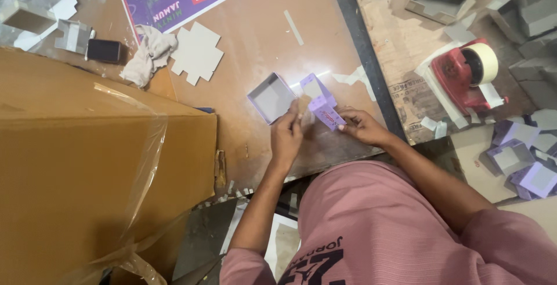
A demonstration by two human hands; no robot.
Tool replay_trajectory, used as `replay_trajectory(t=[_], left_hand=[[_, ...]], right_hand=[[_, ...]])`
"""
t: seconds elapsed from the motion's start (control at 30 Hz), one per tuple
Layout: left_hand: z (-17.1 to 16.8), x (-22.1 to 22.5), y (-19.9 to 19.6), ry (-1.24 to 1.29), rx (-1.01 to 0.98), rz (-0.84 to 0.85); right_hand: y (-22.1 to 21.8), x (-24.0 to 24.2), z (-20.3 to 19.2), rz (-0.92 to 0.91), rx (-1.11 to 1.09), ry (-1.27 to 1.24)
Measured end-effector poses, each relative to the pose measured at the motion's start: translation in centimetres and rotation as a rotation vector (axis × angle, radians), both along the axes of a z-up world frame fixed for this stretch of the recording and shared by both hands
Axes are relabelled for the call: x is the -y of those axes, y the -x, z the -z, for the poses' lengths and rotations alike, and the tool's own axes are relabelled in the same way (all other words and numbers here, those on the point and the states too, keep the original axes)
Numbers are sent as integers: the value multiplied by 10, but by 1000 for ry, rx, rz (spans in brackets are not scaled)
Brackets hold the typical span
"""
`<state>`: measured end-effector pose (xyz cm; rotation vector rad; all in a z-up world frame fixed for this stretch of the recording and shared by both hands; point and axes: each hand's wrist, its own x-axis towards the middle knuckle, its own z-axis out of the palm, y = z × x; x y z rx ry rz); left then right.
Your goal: The person assembles small purple cardboard boxes by folding flaps and tucking them into place. They handle each box one at a time, folding edges and securing the structure on a workbench.
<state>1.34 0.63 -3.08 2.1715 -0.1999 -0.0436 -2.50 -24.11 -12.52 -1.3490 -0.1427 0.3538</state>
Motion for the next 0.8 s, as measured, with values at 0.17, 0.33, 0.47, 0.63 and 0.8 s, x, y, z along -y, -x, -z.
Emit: replay_trajectory(t=[0.17, 0.33, 0.47, 0.63, 0.8], left_hand=[[-14, 10, 11, -200, 50, 141], [-21, 24, 28, -229, 146, 231], [-27, 32, 20, -360, 144, 357], [-28, 49, -13, -461, 283, 275], [-34, 38, -47, -398, 323, 175]], right_hand=[[0, -10, -7, 46, 172, 65], [8, -12, 2, 106, -81, 4], [6, -12, 10, 90, 23, -88], [1, -3, 13, 188, -19, -4], [2, 0, 7, 181, -96, 101]])
